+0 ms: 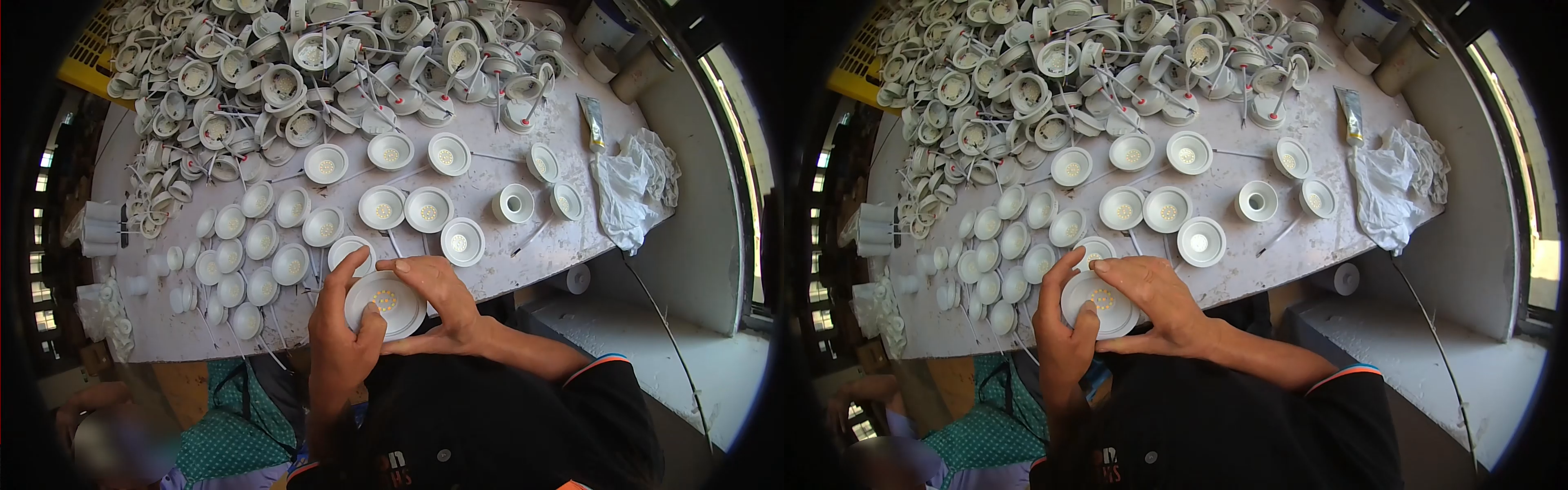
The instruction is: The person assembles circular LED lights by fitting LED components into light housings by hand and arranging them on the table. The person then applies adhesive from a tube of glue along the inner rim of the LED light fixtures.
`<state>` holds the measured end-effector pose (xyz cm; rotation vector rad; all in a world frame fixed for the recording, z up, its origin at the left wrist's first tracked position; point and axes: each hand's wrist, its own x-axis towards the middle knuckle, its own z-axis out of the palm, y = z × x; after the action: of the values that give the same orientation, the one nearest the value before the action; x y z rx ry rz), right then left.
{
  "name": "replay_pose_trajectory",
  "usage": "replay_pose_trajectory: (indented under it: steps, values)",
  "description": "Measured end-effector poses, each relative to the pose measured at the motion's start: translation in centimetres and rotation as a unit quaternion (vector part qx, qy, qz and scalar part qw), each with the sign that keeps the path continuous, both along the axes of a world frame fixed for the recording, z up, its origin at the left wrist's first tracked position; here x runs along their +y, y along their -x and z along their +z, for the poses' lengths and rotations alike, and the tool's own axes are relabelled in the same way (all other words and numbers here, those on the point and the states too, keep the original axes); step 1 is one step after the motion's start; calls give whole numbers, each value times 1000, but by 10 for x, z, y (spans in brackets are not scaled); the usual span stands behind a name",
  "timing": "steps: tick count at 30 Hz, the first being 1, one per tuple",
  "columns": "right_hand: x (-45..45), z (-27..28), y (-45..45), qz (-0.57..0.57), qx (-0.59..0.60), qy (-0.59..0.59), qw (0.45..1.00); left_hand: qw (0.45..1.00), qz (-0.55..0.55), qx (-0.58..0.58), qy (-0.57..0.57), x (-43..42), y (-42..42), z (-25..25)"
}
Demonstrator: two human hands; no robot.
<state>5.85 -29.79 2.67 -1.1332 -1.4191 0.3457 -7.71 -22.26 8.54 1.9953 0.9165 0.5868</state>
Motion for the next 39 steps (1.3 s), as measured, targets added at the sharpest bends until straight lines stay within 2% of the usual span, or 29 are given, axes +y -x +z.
replay_pose_trajectory:
  steps: [4, 10, 20, 28, 34, 37, 39]
  values:
    - [1, 1, -1, 17, 5, 9, 1000, 997, -26, -36, 63, 3, 6, 0]
    - [2, 1, 1, 27, 2, 20, 999, 991, -4, -55, 119, 6, 8, 7]
    - [3, 4, -1, 25, -23, 41, 999, 993, -3, -41, 111, 13, 8, -2]
    - [3, 2, 3, 22, -23, 44, 998, 999, -15, 8, 40, 20, 8, -7]
    - [2, 1, 3, 4, -27, 28, 999, 995, -3, 63, 73, 14, 1, 12]
    - [1, 1, 4, 8, -16, 24, 1000, 999, -40, 22, 30, 19, 7, 0]
    - [1, 2, 4, 4, 26, 56, 998, 997, -55, 11, 58, 22, 11, -1]
